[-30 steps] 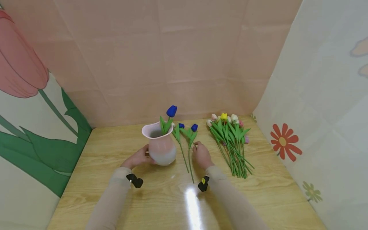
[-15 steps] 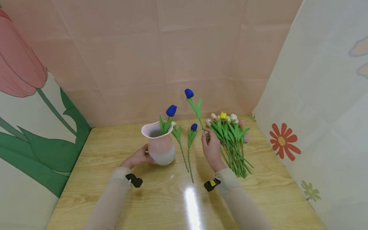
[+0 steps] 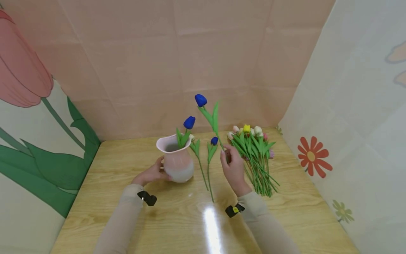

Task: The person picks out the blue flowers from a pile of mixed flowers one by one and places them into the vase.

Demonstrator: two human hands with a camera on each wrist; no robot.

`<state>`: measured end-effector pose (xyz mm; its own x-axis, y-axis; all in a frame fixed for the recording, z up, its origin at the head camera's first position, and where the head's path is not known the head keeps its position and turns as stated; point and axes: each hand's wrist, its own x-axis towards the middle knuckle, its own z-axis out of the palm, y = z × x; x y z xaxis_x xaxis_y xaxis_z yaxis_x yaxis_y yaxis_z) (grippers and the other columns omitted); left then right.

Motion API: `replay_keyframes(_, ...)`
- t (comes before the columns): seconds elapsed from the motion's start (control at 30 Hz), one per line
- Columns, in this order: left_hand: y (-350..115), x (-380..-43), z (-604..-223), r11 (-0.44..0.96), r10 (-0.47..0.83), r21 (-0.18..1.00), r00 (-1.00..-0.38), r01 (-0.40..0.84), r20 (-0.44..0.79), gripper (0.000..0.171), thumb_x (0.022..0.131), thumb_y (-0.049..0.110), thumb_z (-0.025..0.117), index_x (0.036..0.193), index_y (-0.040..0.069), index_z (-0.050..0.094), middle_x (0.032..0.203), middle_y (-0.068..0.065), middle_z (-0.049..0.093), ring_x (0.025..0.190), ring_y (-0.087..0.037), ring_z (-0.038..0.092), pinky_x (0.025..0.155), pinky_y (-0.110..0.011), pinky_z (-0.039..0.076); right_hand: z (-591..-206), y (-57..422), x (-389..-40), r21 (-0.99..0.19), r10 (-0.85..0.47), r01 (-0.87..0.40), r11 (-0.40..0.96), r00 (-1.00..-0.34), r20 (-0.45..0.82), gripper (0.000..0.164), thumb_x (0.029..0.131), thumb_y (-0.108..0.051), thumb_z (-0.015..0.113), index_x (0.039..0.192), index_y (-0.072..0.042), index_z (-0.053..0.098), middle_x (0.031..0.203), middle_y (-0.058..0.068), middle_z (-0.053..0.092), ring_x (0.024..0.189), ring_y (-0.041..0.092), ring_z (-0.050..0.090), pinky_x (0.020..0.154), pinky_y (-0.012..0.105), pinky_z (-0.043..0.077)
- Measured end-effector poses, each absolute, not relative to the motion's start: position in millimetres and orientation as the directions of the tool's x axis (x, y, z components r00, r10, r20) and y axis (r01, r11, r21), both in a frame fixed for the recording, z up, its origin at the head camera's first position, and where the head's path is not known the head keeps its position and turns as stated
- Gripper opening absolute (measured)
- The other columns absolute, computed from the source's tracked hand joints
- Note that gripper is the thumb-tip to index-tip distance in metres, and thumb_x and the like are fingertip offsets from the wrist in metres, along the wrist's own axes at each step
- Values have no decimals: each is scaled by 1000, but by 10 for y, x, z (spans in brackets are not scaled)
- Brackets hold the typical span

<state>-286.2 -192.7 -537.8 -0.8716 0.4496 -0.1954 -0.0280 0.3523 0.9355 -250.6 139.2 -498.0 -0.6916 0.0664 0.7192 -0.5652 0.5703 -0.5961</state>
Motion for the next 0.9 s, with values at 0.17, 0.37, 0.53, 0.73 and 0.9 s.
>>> replay_keyframes(0.17, -2062, -2883, -4990, 266, 445, 963, -892, 50, -77, 110, 77, 15, 75, 146, 23, -9, 148, -21, 16, 132, -42, 25, 103, -56, 23, -4979, 1374, -2496, -568, 57, -613, 549, -651, 757, 21, 92, -10, 54, 113, -5, 59, 69, -1, 46, 53, 9, 37, 49, 23, 32)
replay_keyframes(0.37, -1987, -2792, -4195, 94, 236, 942, -926, 322, 293, 108, 76, 8, 75, 146, 27, -4, 152, -10, 6, 137, -31, 15, 108, -49, 17, -4968, 1358, -2497, -559, 50, -643, 523, -632, 773, 21, 91, -5, 55, 111, 0, 59, 69, 0, 47, 54, 7, 36, 49, 21, 31)
replay_keyframes(0.53, -1541, -2628, -3743, -21, 30, 793, -793, 608, 609, 78, 78, -1, 71, 141, 11, 26, 140, -10, 34, 123, -27, 39, 102, -44, 32, -4952, 1333, -2491, -558, 43, -659, 504, -626, 778, 21, 91, -4, 55, 111, -1, 59, 70, 0, 47, 54, 7, 37, 47, 21, 32)
replay_keyframes(0.73, -965, -2490, -3715, -82, 234, 860, -829, 504, 508, 47, 90, 5, 57, 133, 2, 37, 122, -18, 52, 109, -27, 53, 92, -31, 43, -4946, 1298, -2507, -535, 21, -698, 476, -599, 801, 21, 89, -1, 56, 109, 0, 60, 71, -1, 49, 55, 6, 39, 46, 20, 34)
replay_keyframes(0.9, -674, -2507, -3898, 13, 411, 954, -871, 300, 268, 54, 95, 18, 52, 142, 6, 28, 134, -15, 46, 119, -24, 48, 96, -30, 40, -4931, 1254, -2503, -484, 2, -727, 487, -553, 833, 23, 86, 2, 57, 109, -1, 60, 71, 0, 49, 54, 6, 38, 48, 20, 34)
